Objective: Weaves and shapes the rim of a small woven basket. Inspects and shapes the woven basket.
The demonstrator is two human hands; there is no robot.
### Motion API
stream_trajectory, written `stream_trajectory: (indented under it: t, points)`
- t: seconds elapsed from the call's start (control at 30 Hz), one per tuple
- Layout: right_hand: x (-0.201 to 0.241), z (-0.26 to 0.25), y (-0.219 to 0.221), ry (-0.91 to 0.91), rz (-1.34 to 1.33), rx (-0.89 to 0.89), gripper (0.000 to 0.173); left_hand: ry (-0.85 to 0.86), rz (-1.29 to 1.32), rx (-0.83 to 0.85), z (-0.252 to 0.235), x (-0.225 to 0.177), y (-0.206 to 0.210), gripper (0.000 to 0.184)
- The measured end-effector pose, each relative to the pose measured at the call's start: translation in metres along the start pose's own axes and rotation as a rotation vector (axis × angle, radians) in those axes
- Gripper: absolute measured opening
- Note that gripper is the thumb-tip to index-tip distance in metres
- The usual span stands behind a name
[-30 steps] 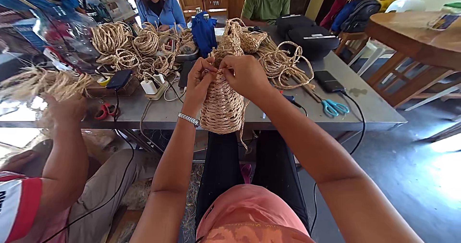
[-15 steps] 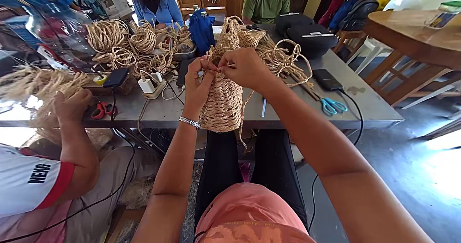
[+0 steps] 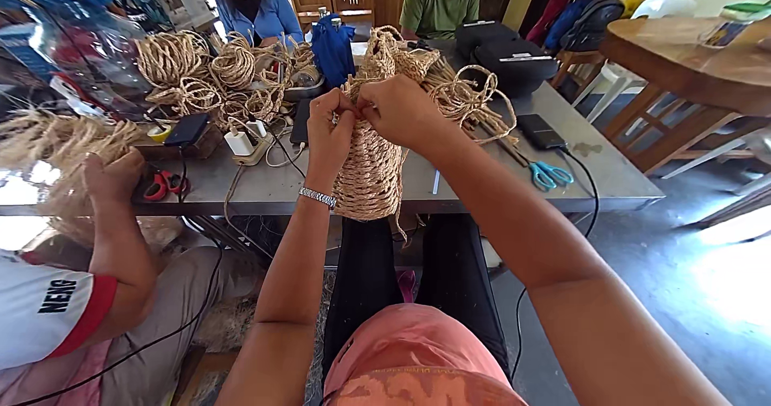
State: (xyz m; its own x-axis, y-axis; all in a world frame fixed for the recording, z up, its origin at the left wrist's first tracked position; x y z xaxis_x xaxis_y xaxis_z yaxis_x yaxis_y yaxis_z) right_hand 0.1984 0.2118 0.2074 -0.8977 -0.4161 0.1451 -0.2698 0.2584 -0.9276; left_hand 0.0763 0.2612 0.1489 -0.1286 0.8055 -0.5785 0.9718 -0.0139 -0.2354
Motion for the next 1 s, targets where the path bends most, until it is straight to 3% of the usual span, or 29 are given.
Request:
stream_trajectory:
  t: [0.5,0.73,0.87,1.0]
  points:
    - [0.003,-0.014,-0.003,0.009,0.083,0.201,0.020,0.156,-0.096,-0.105,0.024,-0.007,0.006,0.024]
    - [-0.013,0.012,0.013,-0.081,-0.208,-0.119,0.020,0.162,-0.126,-0.150,0.032,-0.009,0.011,0.021]
    - [-0.011,0.024,0.024,-0.130,-0.242,-0.308,0.019,0.169,-0.141,-0.162,0.038,-0.010,0.013,0.022]
    - [-0.004,0.034,0.027,-0.096,-0.205,-0.363,0.021,0.092,-0.189,-0.162,0.050,-0.015,0.013,0.038]
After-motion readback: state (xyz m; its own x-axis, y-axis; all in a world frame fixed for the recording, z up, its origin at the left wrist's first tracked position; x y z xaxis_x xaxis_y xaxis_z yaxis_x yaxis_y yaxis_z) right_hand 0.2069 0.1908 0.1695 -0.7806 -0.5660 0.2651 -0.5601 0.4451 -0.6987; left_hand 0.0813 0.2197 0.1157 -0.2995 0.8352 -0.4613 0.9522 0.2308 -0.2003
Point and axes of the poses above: each hand's wrist, its own z-axis away from the middle knuckle, its own y-axis out of the palm, x = y × z, the point moved 6 cm from there along -z, towards the middle knuckle, and after that the axes turned 1 degree about x, right-handed, at the moved point
